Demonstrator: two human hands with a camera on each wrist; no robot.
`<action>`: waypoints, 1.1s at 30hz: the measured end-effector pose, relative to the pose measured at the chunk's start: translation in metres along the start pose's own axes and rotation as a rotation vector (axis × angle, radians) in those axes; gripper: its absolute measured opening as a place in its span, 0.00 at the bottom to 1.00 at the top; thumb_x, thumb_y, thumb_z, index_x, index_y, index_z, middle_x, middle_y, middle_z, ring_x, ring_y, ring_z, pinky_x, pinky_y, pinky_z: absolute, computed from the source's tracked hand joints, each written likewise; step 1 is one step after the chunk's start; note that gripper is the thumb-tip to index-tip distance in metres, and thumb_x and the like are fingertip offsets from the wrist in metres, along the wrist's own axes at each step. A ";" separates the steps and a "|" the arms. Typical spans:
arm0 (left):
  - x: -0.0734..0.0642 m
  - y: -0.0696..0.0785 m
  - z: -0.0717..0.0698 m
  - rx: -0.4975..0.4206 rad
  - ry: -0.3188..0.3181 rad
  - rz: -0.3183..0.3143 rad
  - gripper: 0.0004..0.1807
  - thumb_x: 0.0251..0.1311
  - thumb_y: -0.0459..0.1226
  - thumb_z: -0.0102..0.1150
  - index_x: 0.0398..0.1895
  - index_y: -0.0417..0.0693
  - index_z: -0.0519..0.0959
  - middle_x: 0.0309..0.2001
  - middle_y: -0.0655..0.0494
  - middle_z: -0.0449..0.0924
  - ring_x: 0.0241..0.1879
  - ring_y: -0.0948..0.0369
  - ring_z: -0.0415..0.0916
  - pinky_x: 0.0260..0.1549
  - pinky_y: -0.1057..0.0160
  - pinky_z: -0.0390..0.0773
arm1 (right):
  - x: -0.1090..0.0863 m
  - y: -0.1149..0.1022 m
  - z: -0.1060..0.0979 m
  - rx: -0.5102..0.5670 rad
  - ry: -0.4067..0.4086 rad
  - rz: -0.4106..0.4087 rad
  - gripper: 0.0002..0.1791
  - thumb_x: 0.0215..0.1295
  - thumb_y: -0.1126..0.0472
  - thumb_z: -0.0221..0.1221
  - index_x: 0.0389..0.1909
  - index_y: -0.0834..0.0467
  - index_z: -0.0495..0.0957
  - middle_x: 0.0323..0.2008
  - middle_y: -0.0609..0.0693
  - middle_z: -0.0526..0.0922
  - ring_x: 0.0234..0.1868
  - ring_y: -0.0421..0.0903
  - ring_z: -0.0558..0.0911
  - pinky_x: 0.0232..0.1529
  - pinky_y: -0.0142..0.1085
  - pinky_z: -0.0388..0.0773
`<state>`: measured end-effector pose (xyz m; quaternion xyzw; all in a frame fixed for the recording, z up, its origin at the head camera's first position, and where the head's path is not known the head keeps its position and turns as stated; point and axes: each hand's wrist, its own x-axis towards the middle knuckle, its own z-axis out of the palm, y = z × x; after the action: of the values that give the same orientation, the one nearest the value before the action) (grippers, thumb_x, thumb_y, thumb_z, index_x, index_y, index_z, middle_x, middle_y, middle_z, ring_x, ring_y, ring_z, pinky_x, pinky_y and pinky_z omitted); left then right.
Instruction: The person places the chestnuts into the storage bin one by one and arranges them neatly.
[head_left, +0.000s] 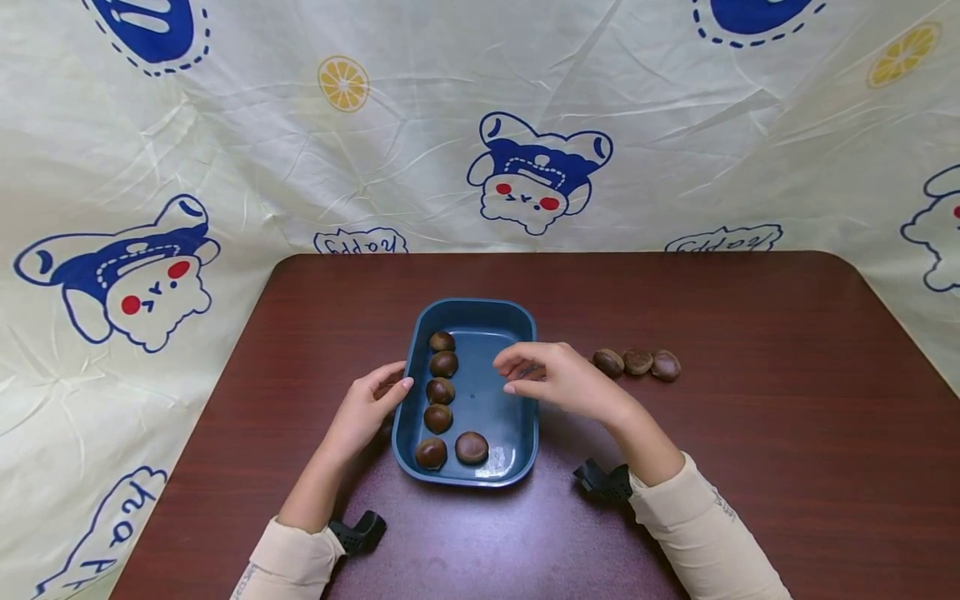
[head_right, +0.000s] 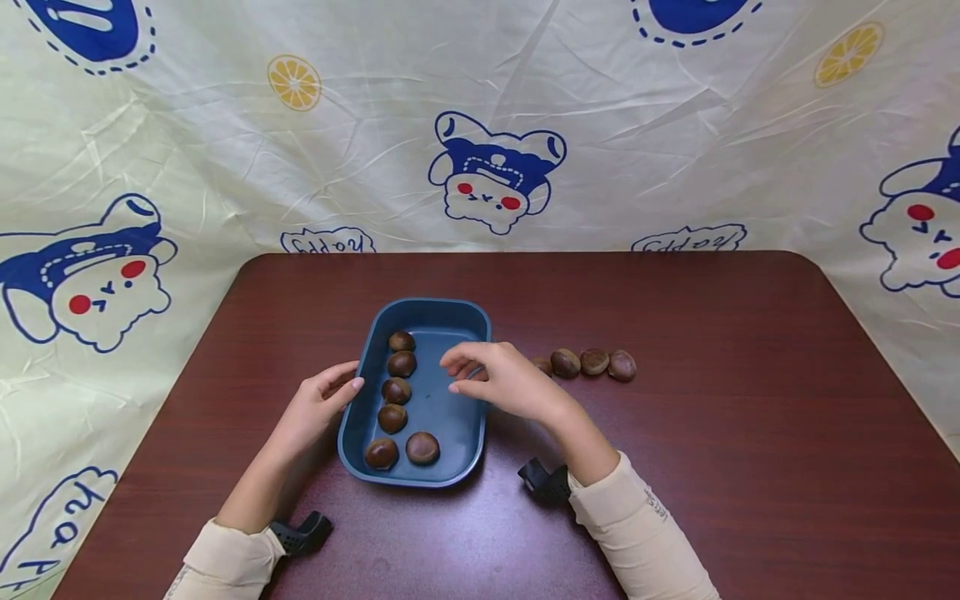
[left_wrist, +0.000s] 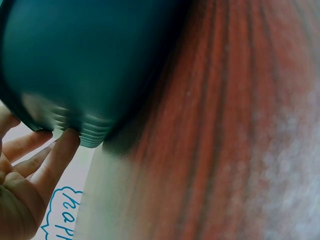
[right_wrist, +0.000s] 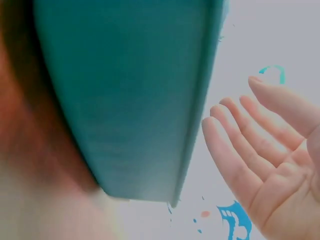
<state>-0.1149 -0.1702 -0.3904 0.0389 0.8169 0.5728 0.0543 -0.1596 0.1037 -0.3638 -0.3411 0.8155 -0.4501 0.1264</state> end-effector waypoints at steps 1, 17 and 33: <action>0.000 0.000 0.000 0.001 0.001 -0.002 0.21 0.62 0.34 0.51 0.56 0.32 0.68 0.48 0.34 0.73 0.46 0.44 0.74 0.44 0.53 0.73 | -0.003 0.000 -0.005 0.008 0.024 0.008 0.16 0.57 0.62 0.60 0.47 0.58 0.75 0.41 0.48 0.79 0.41 0.43 0.77 0.43 0.37 0.75; 0.000 -0.001 0.000 0.004 0.003 0.002 0.20 0.62 0.34 0.51 0.56 0.32 0.68 0.48 0.35 0.74 0.45 0.45 0.74 0.44 0.53 0.74 | -0.054 0.023 -0.066 -0.096 0.293 0.108 0.18 0.58 0.60 0.59 0.50 0.55 0.73 0.42 0.48 0.78 0.42 0.40 0.77 0.40 0.30 0.74; 0.000 0.000 -0.001 0.008 0.005 -0.002 0.21 0.62 0.34 0.51 0.56 0.32 0.68 0.48 0.35 0.73 0.46 0.45 0.74 0.44 0.52 0.73 | -0.093 0.081 -0.106 -0.142 0.346 0.305 0.21 0.59 0.59 0.58 0.51 0.63 0.70 0.45 0.59 0.76 0.40 0.31 0.74 0.35 0.23 0.71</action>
<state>-0.1150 -0.1709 -0.3901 0.0369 0.8194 0.5696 0.0526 -0.1815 0.2640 -0.3803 -0.1396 0.8967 -0.4192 0.0269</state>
